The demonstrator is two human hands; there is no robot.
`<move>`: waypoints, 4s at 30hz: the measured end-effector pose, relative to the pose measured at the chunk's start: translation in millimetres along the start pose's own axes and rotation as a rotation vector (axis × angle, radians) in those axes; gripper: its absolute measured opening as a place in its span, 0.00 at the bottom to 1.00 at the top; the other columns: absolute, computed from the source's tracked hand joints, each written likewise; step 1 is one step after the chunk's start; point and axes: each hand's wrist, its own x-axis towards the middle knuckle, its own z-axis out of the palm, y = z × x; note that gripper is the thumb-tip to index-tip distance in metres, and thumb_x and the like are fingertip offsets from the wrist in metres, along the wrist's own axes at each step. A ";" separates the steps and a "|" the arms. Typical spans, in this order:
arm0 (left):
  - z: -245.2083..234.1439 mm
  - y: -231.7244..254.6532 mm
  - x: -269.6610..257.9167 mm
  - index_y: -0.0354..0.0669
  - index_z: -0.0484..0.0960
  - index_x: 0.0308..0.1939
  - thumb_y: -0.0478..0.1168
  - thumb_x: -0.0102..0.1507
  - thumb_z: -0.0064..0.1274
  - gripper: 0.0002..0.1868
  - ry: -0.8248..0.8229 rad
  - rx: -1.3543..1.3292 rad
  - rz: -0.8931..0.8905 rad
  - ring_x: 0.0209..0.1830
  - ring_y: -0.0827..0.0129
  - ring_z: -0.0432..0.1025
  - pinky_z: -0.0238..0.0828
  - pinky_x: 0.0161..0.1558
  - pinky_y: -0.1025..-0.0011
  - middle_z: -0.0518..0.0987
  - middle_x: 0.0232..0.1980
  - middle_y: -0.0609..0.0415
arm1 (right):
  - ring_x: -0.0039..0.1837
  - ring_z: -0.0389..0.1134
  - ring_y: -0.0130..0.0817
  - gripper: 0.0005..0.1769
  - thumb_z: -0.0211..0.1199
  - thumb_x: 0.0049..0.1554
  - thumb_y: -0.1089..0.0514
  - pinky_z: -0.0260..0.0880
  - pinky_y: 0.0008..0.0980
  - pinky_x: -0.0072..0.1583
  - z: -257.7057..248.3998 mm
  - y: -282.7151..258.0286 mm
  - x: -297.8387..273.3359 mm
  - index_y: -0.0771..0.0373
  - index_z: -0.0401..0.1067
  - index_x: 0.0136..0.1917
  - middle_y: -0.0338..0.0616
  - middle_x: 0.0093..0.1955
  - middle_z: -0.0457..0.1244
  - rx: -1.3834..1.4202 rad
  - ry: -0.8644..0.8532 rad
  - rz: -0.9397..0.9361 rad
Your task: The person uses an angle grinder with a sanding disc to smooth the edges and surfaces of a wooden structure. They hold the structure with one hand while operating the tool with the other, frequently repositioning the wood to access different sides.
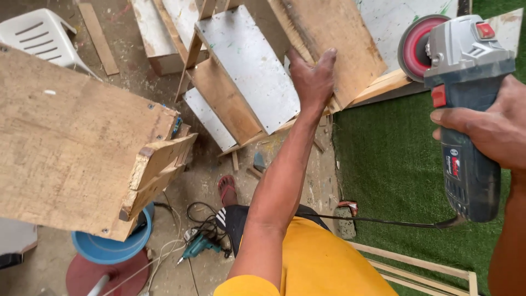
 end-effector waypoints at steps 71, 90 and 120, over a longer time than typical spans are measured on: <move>57.9 -50.7 33.3 0.43 0.63 0.52 0.46 0.59 0.56 0.24 0.058 0.074 0.069 0.19 0.75 0.60 0.66 0.15 0.72 0.64 0.28 0.62 | 0.56 0.67 0.57 0.34 0.68 0.61 0.64 0.71 0.57 0.55 9.5 17.3 7.2 0.73 0.58 0.75 0.62 0.60 0.64 -0.139 0.168 -0.058; 26.9 -24.0 17.6 0.41 0.63 0.58 0.44 0.59 0.55 0.27 -0.004 0.010 0.041 0.37 0.55 0.78 0.85 0.31 0.59 0.77 0.48 0.44 | 0.45 0.70 0.57 0.37 0.67 0.62 0.60 0.72 0.57 0.44 13.4 68.6 18.8 0.62 0.53 0.79 0.63 0.51 0.65 0.030 0.085 0.097; -24.0 12.3 -10.2 0.30 0.60 0.73 0.59 0.52 0.52 0.52 0.043 0.119 -0.031 0.29 0.72 0.61 0.79 0.42 0.64 0.63 0.33 0.58 | 0.48 0.68 0.72 0.42 0.63 0.59 0.69 0.71 0.70 0.50 7.9 24.4 -8.0 0.62 0.44 0.78 0.74 0.55 0.61 0.118 -0.017 0.216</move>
